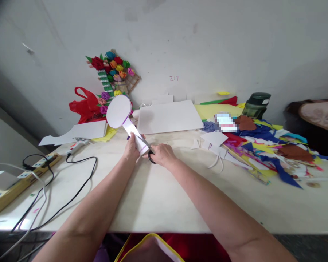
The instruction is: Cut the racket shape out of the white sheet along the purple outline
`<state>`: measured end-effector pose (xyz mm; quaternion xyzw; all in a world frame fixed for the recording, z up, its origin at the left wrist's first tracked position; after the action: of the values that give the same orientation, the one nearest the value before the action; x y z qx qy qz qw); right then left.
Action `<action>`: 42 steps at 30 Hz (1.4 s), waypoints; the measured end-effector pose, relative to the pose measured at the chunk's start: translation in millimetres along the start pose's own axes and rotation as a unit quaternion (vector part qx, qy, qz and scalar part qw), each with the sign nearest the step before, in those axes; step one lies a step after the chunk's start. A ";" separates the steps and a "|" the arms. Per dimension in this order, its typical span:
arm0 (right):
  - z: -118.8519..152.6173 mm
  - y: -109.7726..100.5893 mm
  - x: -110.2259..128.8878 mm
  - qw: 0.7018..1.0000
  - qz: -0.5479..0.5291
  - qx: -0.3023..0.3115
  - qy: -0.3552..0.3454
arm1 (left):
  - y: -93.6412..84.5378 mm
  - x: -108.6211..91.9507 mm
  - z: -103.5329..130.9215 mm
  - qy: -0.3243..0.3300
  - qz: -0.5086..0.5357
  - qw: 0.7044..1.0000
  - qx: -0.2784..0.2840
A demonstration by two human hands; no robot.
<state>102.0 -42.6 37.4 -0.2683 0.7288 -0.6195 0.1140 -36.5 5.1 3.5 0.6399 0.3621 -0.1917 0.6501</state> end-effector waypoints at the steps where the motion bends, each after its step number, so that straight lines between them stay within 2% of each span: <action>1: -0.2 0.5 0.2 1.000 -0.004 0.000 0.000 | -0.3 0.0 -0.5 0.000 0.001 1.000 0.002; 16: -4.5 8.9 0.2 0.999 -0.028 0.015 0.007 | -1.4 -3.2 -1.4 -0.001 0.005 1.000 -0.012; 25: -2.5 2.8 -4.4 0.999 -0.040 0.006 0.002 | 4.3 6.5 0.4 -0.011 0.003 1.000 0.015; 42: -5.0 5.2 -4.5 0.999 -0.048 -0.002 -0.005 | 5.8 5.2 2.2 -0.012 -0.001 1.000 0.020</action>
<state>102.0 -35.5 32.7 -0.3063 0.7160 -0.6212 0.0876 -28.4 4.7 3.7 0.6497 0.3512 -0.2076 0.6414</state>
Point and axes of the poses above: each hand's wrist, its own z-axis away from the middle knuckle, its own y-axis out of the palm, x = y × z, the point moved 6 cm from there along -z, towards the middle knuckle, and after that the axes turned 8 degrees about x, right-handed, at the moved point
